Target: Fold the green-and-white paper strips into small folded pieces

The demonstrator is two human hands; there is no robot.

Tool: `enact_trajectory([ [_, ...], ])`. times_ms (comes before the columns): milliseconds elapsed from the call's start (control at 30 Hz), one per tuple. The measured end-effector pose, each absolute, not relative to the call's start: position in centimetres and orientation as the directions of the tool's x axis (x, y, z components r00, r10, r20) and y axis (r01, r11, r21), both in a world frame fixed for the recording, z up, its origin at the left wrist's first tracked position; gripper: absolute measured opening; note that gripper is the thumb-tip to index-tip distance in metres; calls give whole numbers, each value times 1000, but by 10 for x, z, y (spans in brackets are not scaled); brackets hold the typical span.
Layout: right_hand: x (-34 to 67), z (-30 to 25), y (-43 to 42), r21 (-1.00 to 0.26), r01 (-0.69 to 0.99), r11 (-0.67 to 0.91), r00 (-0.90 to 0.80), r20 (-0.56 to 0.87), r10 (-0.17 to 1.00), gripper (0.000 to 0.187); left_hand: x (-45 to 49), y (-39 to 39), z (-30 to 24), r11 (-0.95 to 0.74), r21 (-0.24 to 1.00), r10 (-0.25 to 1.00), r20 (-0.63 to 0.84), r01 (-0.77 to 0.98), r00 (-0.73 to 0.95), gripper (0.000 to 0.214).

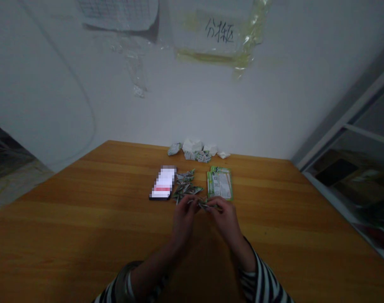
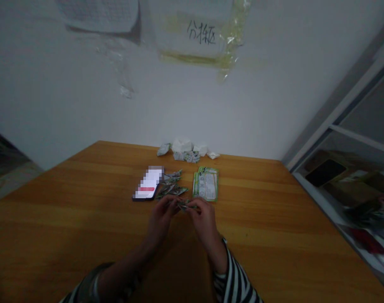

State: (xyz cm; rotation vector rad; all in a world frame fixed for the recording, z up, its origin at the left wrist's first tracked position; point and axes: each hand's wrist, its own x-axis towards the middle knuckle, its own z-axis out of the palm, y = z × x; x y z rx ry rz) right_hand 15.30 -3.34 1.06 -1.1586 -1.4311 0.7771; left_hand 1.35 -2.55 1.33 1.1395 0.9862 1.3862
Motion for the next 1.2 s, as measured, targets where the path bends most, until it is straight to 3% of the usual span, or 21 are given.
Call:
enact_trajectory([
  [167,152,8,-31,-985,-24,172,200,163,966,12,13,-25,15,-14,928,1000,14,-372,-2,25],
  [300,144,12,-35,-969,-191,154,301,91,949,16,15,-28,19,8,875,1000,-16,-484,-13,24],
  [467,135,12,-41,-955,-208,212,382,120,916,9,18,-34,24,10,851,1000,-10,-524,3,17],
  [567,139,10,-44,-956,-136,262,393,191,899,5,13,-31,30,-79,910,991,116,-407,67,14],
  [667,146,10,-47,-943,33,330,351,320,880,2,2,-24,39,-297,933,918,337,-202,208,13],
  [767,151,12,-50,-904,152,399,278,426,861,7,-8,-17,45,-523,851,802,478,34,358,21],
  [867,151,15,-53,-875,171,453,221,482,848,8,-11,-15,44,-637,759,731,539,135,419,14],
  [1067,149,14,-54,-860,142,490,255,510,822,10,-11,-18,42,-702,673,706,614,234,352,9],
  [1200,151,10,-52,-875,151,460,301,484,822,8,-13,-16,46,-596,763,800,535,251,272,6],
])
